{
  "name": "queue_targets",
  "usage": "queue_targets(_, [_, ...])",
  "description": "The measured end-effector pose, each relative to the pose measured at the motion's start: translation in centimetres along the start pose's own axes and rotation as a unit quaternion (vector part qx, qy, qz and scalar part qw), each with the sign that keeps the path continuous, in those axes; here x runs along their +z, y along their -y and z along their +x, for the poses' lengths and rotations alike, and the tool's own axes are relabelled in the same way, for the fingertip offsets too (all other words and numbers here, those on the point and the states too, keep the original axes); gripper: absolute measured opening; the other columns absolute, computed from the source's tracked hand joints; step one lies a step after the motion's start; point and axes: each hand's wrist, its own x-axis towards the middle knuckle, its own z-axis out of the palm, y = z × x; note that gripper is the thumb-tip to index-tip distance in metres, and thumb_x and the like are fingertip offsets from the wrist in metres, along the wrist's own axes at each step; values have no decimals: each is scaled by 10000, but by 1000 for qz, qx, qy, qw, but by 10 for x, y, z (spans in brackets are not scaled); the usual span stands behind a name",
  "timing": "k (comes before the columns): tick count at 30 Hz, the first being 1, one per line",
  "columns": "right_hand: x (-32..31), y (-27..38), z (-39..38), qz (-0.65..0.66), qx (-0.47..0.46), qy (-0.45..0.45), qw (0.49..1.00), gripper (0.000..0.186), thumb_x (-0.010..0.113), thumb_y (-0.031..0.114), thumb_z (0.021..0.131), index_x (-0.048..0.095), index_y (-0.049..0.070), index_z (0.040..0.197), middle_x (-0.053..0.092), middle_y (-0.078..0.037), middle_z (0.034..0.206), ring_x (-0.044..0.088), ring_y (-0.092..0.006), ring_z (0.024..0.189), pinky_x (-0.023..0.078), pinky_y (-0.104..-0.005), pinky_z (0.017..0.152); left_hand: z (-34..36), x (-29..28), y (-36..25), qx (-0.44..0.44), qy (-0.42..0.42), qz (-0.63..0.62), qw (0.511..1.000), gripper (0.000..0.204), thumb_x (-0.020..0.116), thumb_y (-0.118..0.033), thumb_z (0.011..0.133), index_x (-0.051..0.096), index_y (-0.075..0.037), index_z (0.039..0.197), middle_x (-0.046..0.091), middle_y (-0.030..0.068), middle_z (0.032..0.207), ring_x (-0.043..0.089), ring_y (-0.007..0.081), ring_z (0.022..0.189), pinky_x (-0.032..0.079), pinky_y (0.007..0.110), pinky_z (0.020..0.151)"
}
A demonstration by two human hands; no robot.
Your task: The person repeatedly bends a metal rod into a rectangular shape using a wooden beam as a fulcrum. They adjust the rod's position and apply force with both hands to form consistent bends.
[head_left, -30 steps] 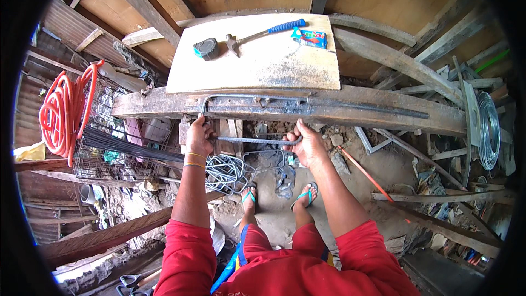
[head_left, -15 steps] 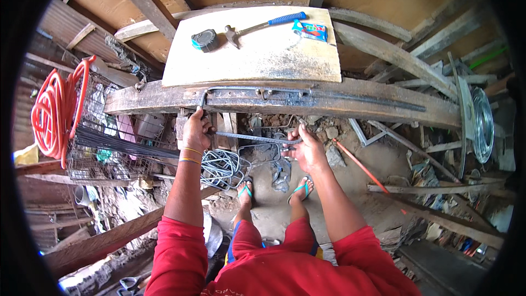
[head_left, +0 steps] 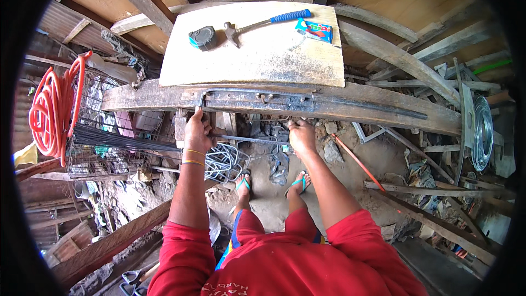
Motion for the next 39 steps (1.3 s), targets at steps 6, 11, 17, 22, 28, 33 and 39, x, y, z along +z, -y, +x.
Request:
queue_targets(6, [5,15,5,-20,0,-7,1000,313,662,284,942,700,-15,856,690,-219,768,679,-361,715,504,-446,690,12,-1,9,33,-20,5,999,320,605,-485,971,545,-178,905,485,-33,715,370,124,552,397,343,551])
queue_targets(11, [-20,36,-30,-7,-27,-23,999,364,718,350,921,663,-3,848,675,-135,730,643,-281,675,500,-399,669,10,-5,2,30,20,0,999,225,573,-354,1014,549,-165,893,427,-48,684,327,104,531,324,295,500])
queue_targets(17, [-195,37,-22,-252,-230,-146,928,313,718,287,913,605,132,1160,618,-138,1143,588,-290,1029,493,-433,881,-2,-5,-8,22,16,-4,1000,209,574,-331,1017,543,-183,872,390,-51,646,315,95,524,294,285,502])
queue_targets(22, [-383,-5,41,-527,-175,-220,802,542,711,392,874,571,239,1375,478,-63,1465,434,-362,1350,398,-591,1032,3,-8,-7,24,16,22,999,212,570,-370,1007,535,-201,882,405,-38,672,321,103,541,330,278,556])
queue_targets(28, [-435,-13,74,-523,-230,-101,814,411,741,328,845,646,163,1210,564,-88,1335,513,-328,1268,404,-516,1021,2,-7,-11,29,15,4,999,223,588,-312,1019,537,-171,854,386,-51,644,317,89,508,338,264,473])
queue_targets(33, [-444,-12,80,-395,-276,-30,876,322,714,229,871,606,77,1134,612,-137,1226,593,-394,1117,455,-505,947,-5,-1,-17,36,-16,-11,999,211,581,-272,1025,544,-148,857,359,-65,618,281,72,487,255,217,441])
queue_targets(39, [-443,-29,92,-380,-306,-10,873,310,691,242,896,579,48,1110,628,-178,1141,583,-418,1089,445,-497,939,-9,-1,-15,14,-10,14,1000,233,576,-331,1021,571,-161,861,326,-68,602,279,79,489,307,273,496])
